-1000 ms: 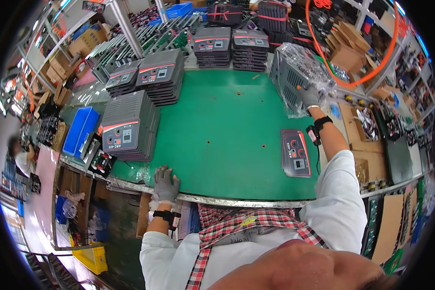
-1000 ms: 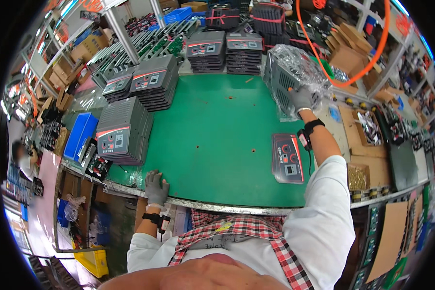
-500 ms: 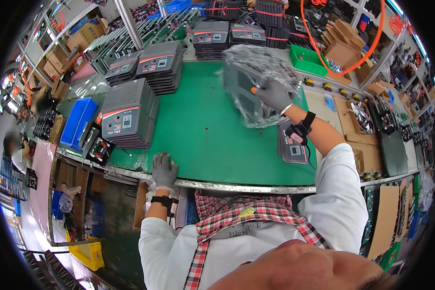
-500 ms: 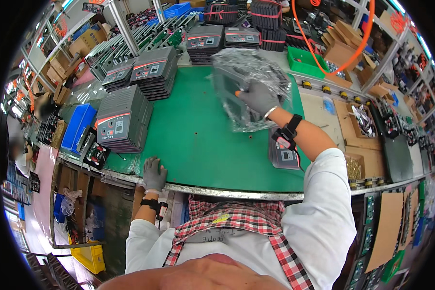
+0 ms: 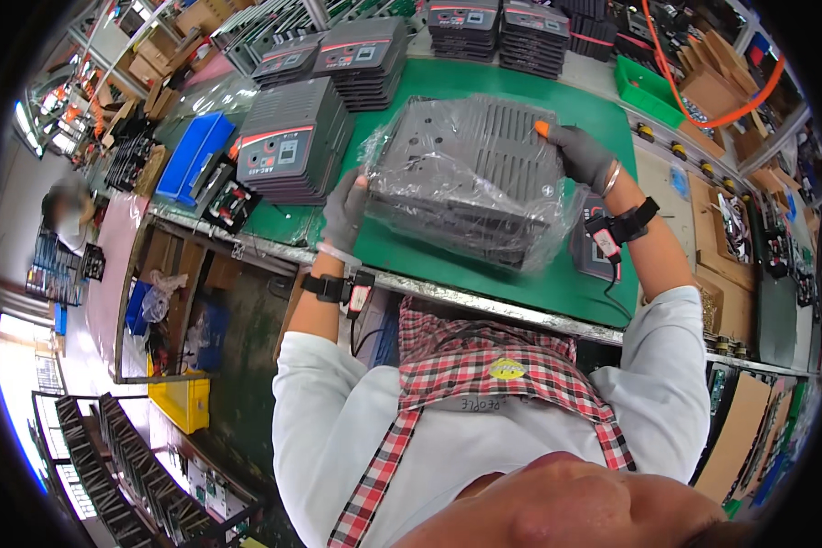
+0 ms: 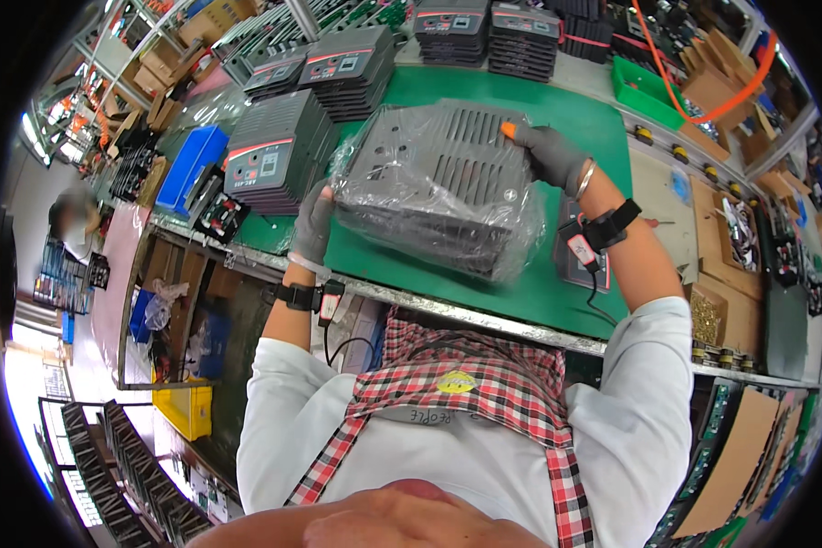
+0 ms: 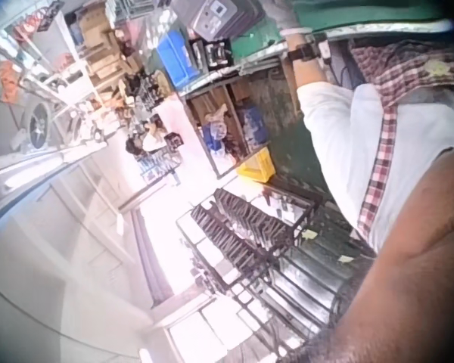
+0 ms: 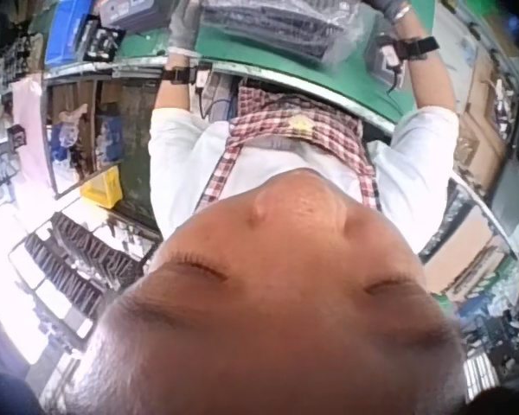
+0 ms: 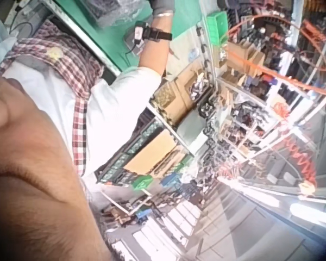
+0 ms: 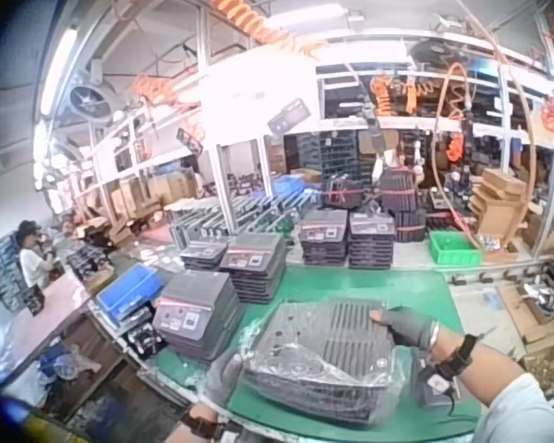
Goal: The person removes plastic wrap from a stack of metal covers, places the wrap into a box, and peels the backing from a sticker before pressing it onto a cover.
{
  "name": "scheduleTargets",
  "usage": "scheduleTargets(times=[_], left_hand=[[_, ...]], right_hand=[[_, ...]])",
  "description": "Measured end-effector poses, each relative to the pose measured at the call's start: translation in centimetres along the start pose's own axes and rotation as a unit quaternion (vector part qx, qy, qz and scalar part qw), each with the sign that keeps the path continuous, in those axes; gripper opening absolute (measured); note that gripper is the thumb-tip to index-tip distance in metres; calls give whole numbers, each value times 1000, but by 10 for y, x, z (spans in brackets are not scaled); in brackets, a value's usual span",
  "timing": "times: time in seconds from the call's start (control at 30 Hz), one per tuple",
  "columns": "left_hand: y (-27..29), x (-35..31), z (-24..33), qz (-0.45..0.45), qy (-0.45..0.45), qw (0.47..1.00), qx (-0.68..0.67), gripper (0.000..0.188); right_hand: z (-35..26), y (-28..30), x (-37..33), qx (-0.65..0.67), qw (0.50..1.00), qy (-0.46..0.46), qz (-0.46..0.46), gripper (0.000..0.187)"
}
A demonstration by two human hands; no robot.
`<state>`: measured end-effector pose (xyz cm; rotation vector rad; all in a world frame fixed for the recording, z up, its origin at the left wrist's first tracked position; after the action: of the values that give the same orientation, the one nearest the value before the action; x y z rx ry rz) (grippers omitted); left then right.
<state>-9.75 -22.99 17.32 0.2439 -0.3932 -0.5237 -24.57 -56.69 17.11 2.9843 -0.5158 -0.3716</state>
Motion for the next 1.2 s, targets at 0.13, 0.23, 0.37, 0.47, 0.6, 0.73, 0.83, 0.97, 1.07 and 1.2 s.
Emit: scheduleTargets(times=[0.13,0.23,0.37,0.47,0.6,0.73,0.83,0.97,1.07,1.2], left_hand=[[5,9,-14,38,91,952,-289,49],[24,27,-9,64,85,993,-60,55],[13,60,16,-38,15,999,10,43],[9,66,24,-69,-7,989,127,31],[23,48,53,32,-119,948,293,19],[43,30,97,130,-225,901,347,17],[54,26,132,161,-255,913,275,16],[77,25,181,222,-266,933,100,22],[76,28,212,220,-305,925,59,16],[44,3,263,328,-534,675,389,4]], right_hand=[[-49,24,-47,-276,956,-39,87,42],[-109,-8,-105,-355,914,163,106,36],[-128,-79,-172,-539,737,391,117,27],[-108,-90,-170,-565,734,363,102,28],[-97,-87,-175,-553,753,351,61,22],[-101,-90,-185,-460,803,376,47,18],[-122,-78,-192,-388,813,424,92,18],[-141,-23,-180,-240,894,340,165,22],[-157,11,-156,-186,924,283,179,24],[-166,32,-147,-46,924,270,267,26]])
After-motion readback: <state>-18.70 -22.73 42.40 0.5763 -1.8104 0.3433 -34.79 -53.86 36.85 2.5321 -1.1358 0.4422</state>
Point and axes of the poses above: each hand's wrist, its own x-axis towards the middle knuckle, its own y-axis out of the back of the hand, z = x × y, the point moved 10 cm from there along x, towards the middle knuckle, and after that the axes turned 7 degrees about -x, right-handed, at the moved point
